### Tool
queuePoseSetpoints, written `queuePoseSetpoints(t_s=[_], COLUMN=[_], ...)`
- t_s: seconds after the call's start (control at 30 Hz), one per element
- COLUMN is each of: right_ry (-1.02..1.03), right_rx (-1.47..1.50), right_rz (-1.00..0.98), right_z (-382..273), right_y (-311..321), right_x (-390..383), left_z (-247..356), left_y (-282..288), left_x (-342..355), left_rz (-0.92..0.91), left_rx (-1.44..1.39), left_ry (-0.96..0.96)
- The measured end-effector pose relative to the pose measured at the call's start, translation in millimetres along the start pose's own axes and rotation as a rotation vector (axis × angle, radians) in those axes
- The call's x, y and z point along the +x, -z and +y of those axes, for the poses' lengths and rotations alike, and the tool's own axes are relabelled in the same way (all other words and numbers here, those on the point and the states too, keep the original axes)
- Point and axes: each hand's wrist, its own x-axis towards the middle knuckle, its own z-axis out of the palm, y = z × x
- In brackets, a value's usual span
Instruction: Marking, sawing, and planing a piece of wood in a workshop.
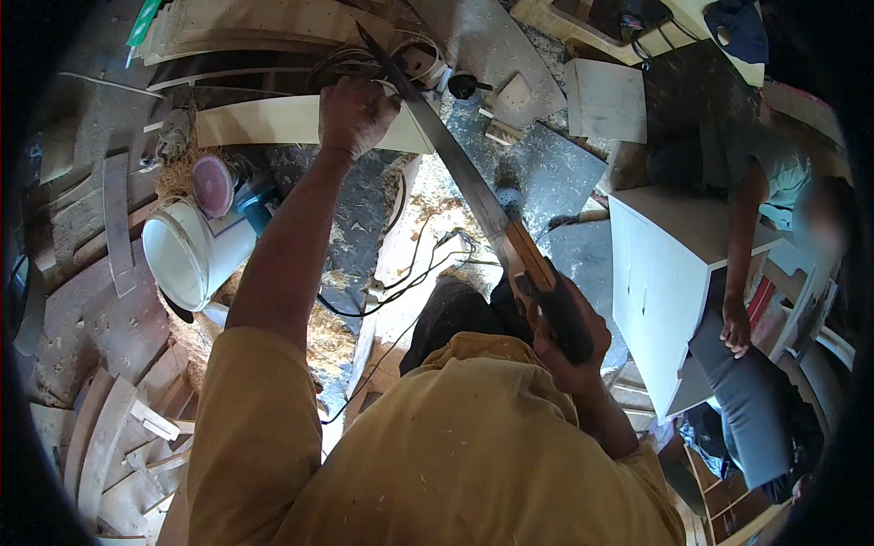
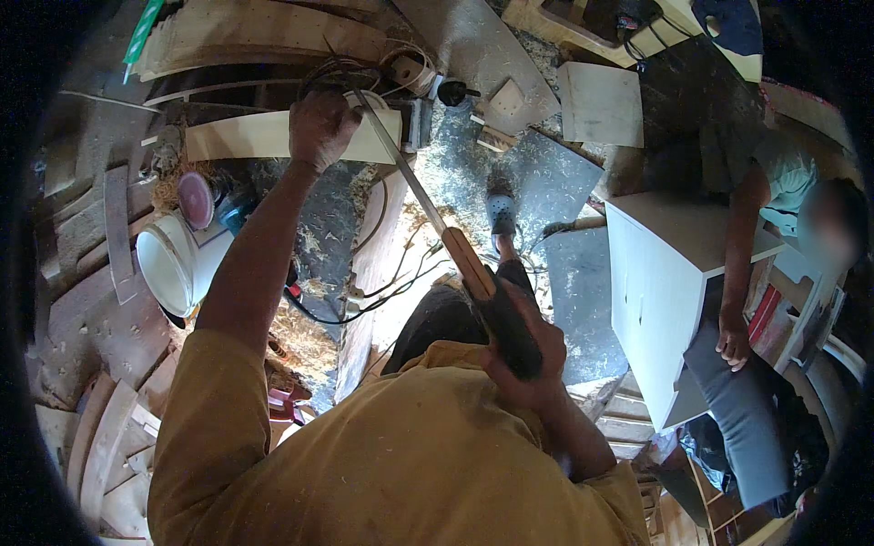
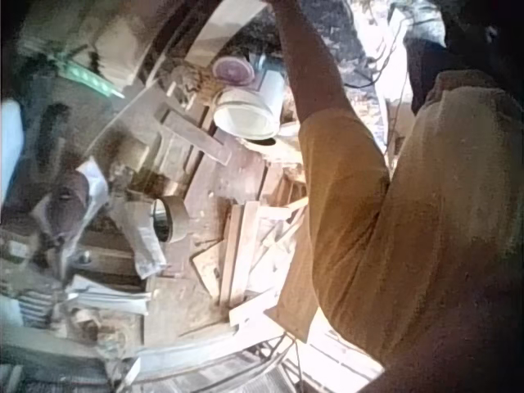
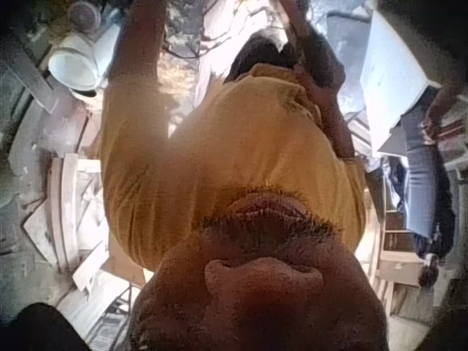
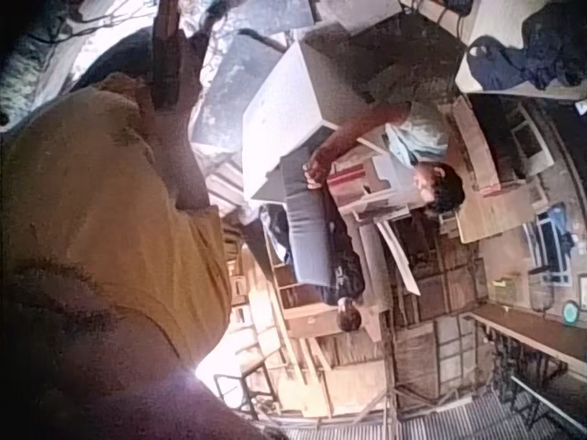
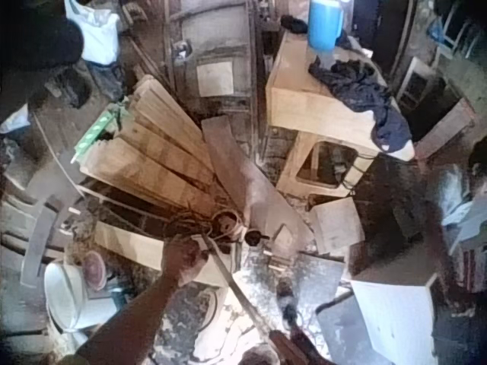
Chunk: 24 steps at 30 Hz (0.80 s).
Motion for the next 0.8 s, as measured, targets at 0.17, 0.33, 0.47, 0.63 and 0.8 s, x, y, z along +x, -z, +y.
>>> queuePoseSetpoints(t_s=[0.17, 0.33, 0.47, 0.63, 0.8], right_ry=[0.12, 0.002, 0.059, 0.02, -0.013], right_rx=[-0.143, -0.023, -0.127, -0.056, -0.097], right_rz=[0.004, -0.011, 0.003, -0.013, -0.054], right_z=[3, 0, -8, 0, -9], right_y=[-3, -13, -5, -6, -12], right_x=[0, 4, -3, 5, 11], left_z=[4, 1, -2, 0, -6], left_y=[3, -1, -1, -2, -6], left_x=[2, 1, 0, 1, -1], left_rz=[-0.027, 0.004, 0.075, 0.076, 0.014], left_rx=[0.017, 0.005, 0.01, 0.001, 0.091], left_ry=[0.016, 0.009, -0.048, -0.066, -0.012])
